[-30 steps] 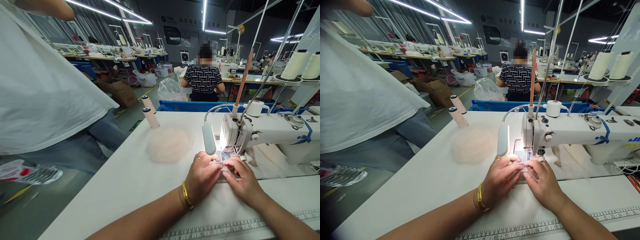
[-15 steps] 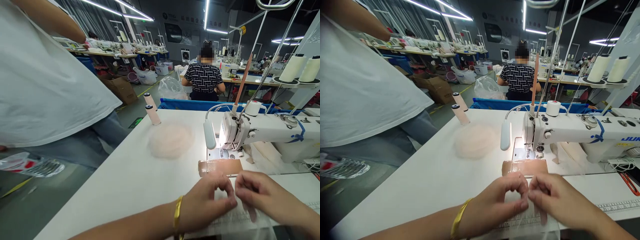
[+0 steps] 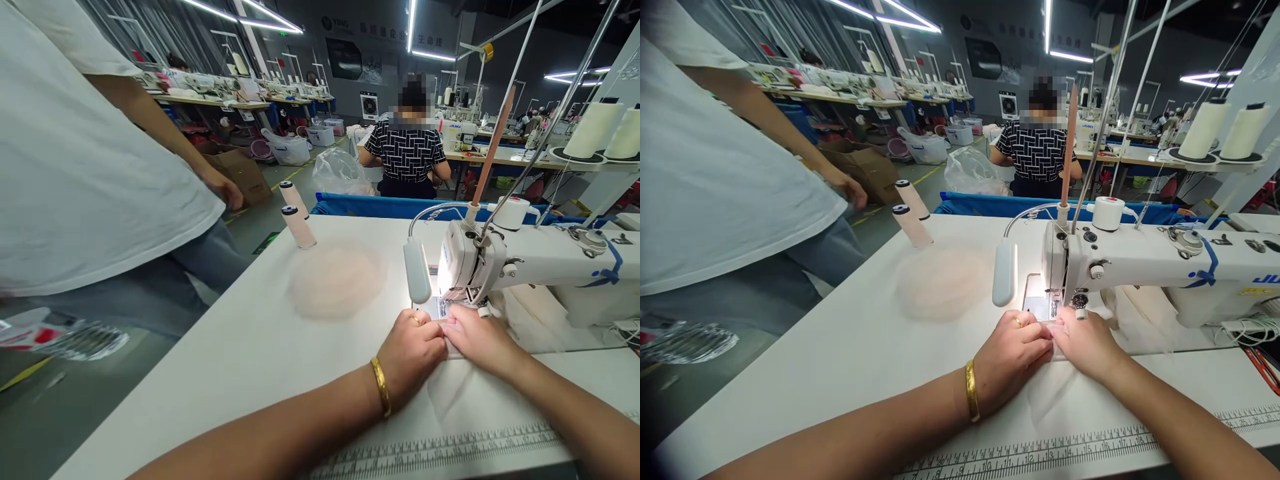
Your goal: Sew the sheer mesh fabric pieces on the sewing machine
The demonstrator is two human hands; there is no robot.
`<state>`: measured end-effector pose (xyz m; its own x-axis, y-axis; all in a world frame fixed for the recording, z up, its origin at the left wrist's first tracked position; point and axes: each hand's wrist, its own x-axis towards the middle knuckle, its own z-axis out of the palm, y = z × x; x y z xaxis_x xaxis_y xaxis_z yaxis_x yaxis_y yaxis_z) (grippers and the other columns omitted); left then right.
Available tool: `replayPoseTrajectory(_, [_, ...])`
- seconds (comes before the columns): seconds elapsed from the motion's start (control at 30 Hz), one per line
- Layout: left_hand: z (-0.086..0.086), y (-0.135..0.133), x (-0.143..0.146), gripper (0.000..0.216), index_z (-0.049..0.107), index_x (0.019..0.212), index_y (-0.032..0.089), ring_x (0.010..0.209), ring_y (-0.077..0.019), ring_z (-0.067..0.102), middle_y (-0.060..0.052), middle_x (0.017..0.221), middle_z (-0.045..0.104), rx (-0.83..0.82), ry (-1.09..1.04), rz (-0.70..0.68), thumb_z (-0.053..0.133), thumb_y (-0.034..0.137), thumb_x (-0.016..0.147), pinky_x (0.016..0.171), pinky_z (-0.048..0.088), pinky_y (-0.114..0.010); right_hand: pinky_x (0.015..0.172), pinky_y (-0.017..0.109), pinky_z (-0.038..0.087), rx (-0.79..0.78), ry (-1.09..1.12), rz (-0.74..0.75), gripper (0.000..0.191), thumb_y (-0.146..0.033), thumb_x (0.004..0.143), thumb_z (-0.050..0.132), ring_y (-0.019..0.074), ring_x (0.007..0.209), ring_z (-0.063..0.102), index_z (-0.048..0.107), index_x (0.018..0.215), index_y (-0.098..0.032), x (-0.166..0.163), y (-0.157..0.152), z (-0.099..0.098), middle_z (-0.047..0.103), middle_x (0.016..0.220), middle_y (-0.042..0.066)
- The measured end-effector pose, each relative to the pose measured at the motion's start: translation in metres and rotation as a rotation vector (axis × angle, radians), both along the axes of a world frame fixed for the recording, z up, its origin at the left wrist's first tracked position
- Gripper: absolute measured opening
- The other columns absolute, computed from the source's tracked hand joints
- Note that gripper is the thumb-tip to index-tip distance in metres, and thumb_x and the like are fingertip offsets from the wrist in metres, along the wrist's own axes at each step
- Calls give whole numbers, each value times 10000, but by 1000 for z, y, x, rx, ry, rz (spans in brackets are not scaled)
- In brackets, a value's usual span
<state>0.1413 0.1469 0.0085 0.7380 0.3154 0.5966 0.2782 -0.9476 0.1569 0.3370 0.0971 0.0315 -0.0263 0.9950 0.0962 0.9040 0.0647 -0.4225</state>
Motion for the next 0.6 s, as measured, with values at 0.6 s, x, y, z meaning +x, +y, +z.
replayPoseTrajectory(0.6, [4,6,0,159,708,1025,216,913,-264,627,-33,1020,745,-69,121,108,760,276,888,764,452,-417,808,377,503,269,-181,259,324,-112,1024,428,265,1016,643,707,1131,-239,14,-12,-19,729,1087,97])
